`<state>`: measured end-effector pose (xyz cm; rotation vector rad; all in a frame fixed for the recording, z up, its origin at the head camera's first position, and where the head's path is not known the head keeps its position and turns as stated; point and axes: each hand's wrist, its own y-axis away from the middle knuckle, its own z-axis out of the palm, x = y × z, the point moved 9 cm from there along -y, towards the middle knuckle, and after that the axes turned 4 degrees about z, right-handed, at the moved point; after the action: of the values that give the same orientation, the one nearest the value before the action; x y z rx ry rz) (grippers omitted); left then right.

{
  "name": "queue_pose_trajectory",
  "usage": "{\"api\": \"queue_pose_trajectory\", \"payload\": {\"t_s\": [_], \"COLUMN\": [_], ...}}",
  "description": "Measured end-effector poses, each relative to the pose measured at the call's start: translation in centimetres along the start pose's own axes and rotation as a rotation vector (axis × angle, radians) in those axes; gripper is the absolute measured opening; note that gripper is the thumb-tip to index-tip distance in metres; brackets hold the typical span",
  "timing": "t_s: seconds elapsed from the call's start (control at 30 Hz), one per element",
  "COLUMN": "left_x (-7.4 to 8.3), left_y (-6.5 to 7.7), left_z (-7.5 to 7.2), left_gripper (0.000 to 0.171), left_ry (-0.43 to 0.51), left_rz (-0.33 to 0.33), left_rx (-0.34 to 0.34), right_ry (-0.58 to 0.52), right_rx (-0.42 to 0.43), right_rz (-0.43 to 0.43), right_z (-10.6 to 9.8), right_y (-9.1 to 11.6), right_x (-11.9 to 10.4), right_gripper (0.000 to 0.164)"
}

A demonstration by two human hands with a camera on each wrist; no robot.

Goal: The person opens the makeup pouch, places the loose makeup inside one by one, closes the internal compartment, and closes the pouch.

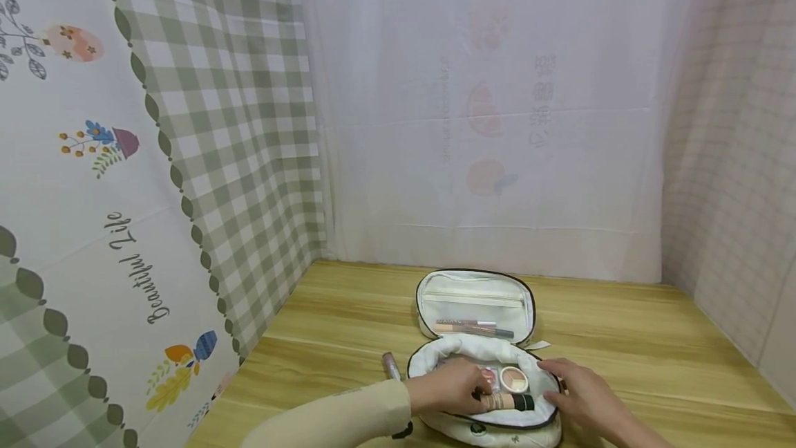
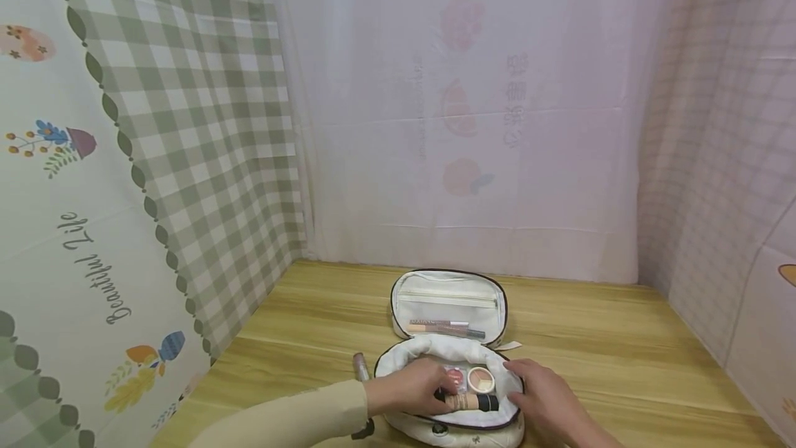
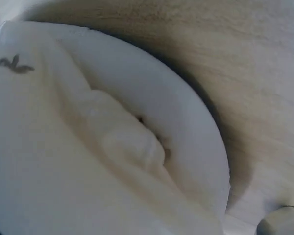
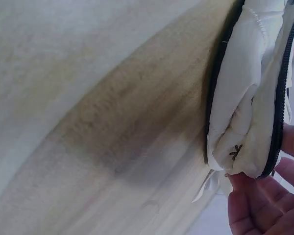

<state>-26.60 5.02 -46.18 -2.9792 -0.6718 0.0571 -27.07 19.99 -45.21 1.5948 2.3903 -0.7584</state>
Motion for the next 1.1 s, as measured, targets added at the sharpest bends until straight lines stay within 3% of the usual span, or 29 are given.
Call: {"api": "queue_pose_trajectory", "payload": {"t_s": [0.13,0.23,0.33,0.47,0.6,0.73,0.83,0.97,1.1], "left_x": [-0.3,-0.5,-0.3,-0.3,-0.4,-0.4,-0.8,-2.4,-4.5], "left_y": [0.3,0.6,0.7,0.7,0.8,1.2,1.7,2.6,4.1], "left_z": [0.0,0.2,0.2,0.3,0.4,0.1,-0.2,-1.0,-2.5], "left_gripper": [0.004,0.022,0.029,0.028,0.028,0.027,0.025,0.026,0.025], "left_ry": [0.110,0.186,0.153,0.032,-0.027,-0.029,-0.013,0.021,0.073], "left_rz": [-0.002,0.001,0.033,0.032,-0.004,-0.005,-0.028,-0.092,-0.175], "left_rx": [-0.035,-0.072,-0.093,-0.101,-0.110,-0.114,-0.108,-0.070,0.003], "right_ry": [-0.024,-0.039,-0.047,-0.042,0.084,0.202,0.179,0.156,0.142], "right_rx": [-0.030,-0.020,-0.006,-0.008,-0.068,-0.121,-0.137,-0.160,-0.196], "right_rz": [-0.009,-0.055,-0.071,-0.047,-0.019,-0.078,-0.150,-0.217,-0.183], "right_z": [0.1,-0.1,-0.4,-0.5,0.0,0.7,1.0,1.2,1.5], "right_y": [-0.3,-0.4,-0.5,-0.6,-0.4,0.2,0.5,0.9,1.0], "right_x": [-0.1,-0.5,-0.8,-0.8,-0.5,-0.7,-1.0,-1.2,-0.6], "right_gripper": [0.041,0.041,0.040,0.040,0.041,0.043,0.045,0.048,0.054]}}
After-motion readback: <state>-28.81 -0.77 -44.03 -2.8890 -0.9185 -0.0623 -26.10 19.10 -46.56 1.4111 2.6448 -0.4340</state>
